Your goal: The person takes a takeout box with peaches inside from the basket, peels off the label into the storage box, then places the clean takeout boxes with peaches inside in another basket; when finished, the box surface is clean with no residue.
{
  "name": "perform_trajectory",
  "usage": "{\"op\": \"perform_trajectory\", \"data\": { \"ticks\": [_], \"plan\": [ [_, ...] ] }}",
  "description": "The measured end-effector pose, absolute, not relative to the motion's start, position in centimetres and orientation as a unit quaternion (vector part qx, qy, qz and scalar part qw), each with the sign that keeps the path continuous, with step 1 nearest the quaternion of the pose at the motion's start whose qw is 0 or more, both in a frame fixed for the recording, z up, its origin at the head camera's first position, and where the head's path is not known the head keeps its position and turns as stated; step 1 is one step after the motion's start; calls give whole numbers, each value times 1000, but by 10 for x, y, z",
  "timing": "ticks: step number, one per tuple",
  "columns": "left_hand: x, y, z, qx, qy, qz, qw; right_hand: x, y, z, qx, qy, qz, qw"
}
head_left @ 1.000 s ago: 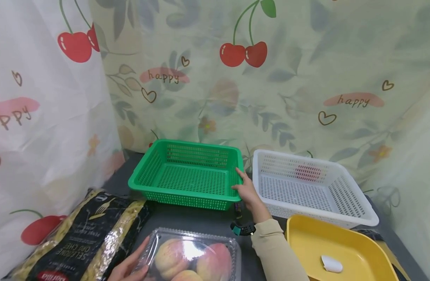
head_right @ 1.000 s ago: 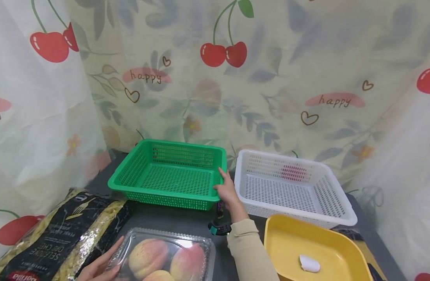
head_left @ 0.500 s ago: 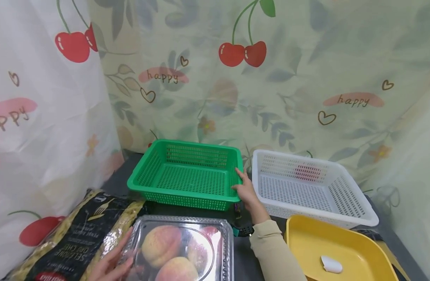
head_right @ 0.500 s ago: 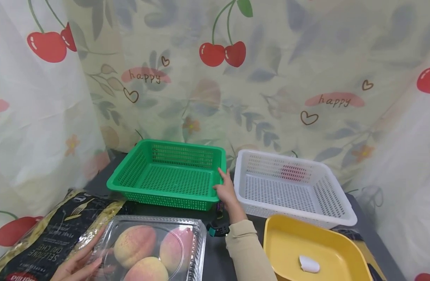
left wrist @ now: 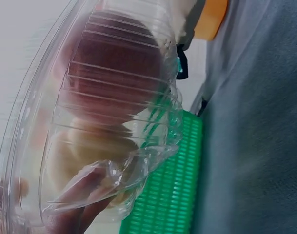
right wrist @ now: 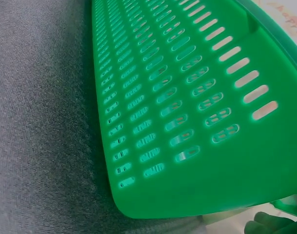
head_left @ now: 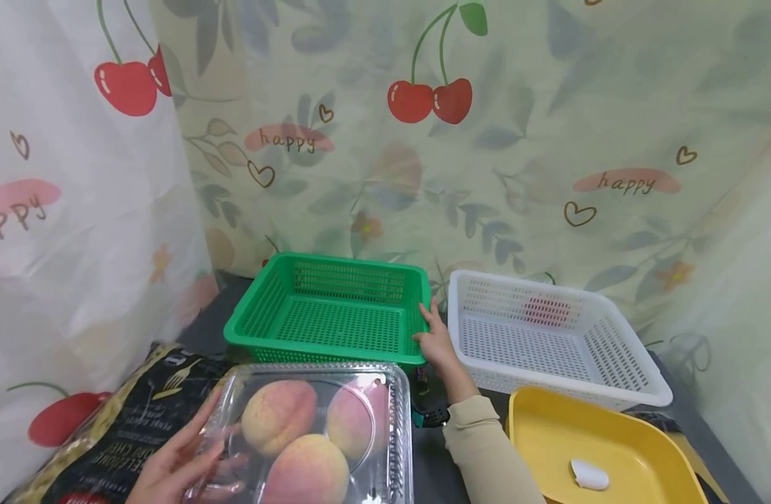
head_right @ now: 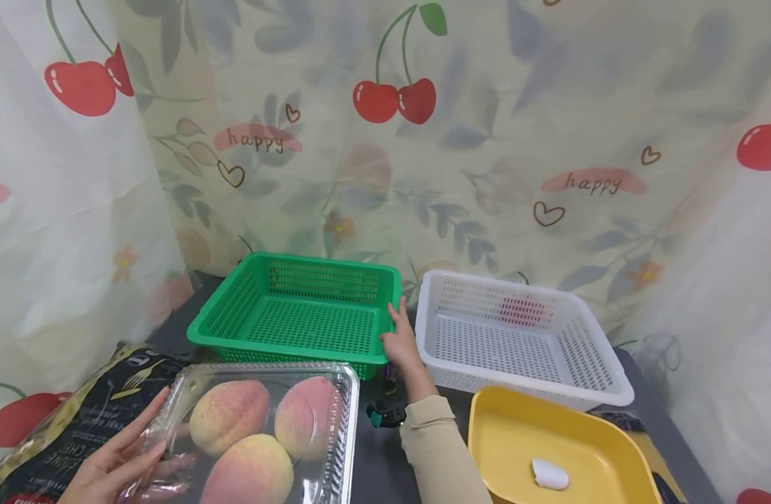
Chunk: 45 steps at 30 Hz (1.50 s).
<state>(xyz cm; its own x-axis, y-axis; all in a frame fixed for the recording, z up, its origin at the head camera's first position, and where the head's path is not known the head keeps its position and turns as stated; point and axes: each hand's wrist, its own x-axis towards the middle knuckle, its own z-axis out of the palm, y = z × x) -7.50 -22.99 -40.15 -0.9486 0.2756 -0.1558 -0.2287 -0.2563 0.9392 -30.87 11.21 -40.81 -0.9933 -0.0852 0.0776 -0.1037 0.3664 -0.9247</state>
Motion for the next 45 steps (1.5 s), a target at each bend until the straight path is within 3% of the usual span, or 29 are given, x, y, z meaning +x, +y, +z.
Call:
{"op": "perform_trajectory", "data": {
  "ticks": [5,8,23,45],
  "plan": [
    [-75,-224,-385,-96,652,747,91,-310,110,-411,61,-831,553,9],
    [-77,-224,-376,-119,661,739,60,-310,110,-411,58,-833,551,7],
    [-147,-233,-333,63,630,774,-3,-312,113,-410,64,-824,563,2],
    [-238,-200,-312,28,694,719,-2,-307,113,-404,61,-825,562,4]
  ]
}}
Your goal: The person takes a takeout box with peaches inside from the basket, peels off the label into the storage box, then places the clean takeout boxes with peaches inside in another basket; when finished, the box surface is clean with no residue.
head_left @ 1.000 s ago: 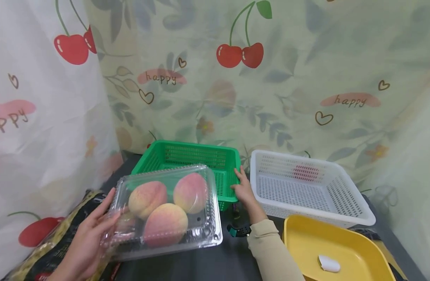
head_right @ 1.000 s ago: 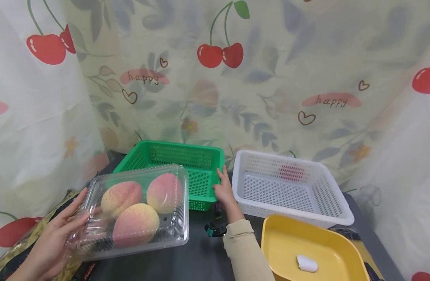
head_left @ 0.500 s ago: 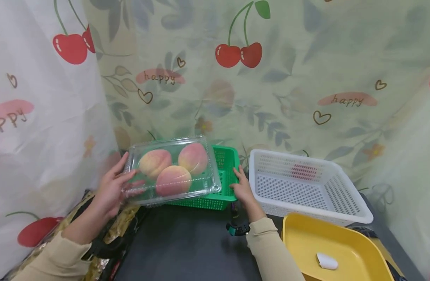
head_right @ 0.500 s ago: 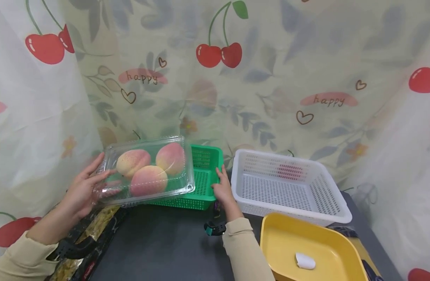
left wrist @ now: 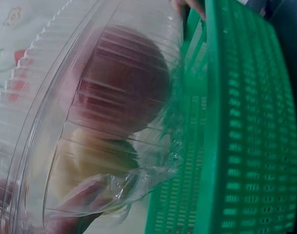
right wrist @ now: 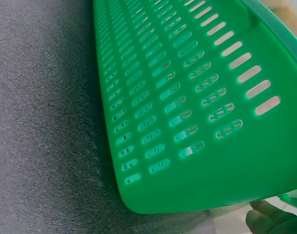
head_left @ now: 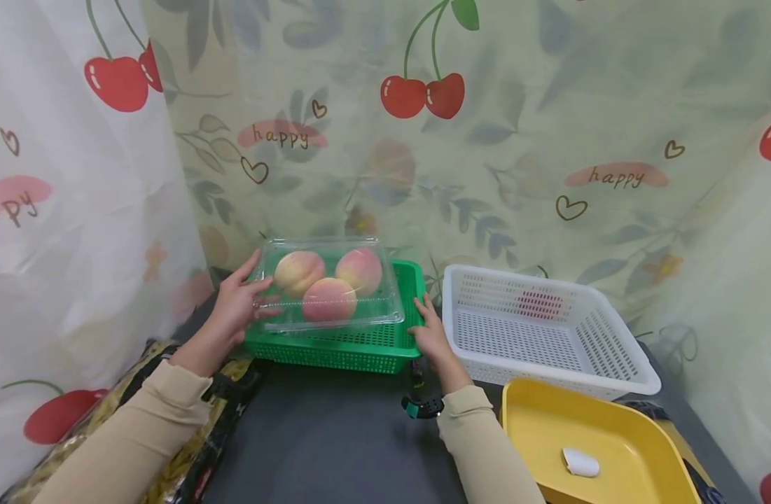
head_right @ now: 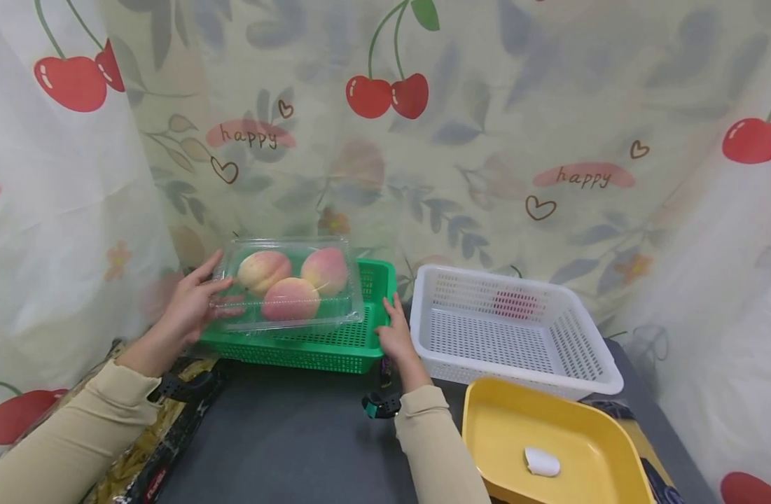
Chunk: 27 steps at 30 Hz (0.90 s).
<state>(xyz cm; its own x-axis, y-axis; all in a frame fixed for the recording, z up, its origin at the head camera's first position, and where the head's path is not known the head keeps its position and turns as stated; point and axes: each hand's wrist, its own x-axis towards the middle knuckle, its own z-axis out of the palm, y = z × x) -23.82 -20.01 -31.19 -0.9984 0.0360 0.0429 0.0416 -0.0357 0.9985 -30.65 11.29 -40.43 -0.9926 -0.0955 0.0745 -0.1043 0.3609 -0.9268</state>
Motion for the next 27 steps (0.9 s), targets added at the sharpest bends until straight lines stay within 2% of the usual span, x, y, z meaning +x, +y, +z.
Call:
{"op": "perform_trajectory", "data": {
  "ticks": [14,27],
  "plan": [
    [-291,-198,-309,32,-697,-716,-22,-308,113,-404,59,-830,555,-3],
    [-324,-186,-321,55,-746,-662,-46,-310,114,-407,61,-829,555,-7]
  ]
}}
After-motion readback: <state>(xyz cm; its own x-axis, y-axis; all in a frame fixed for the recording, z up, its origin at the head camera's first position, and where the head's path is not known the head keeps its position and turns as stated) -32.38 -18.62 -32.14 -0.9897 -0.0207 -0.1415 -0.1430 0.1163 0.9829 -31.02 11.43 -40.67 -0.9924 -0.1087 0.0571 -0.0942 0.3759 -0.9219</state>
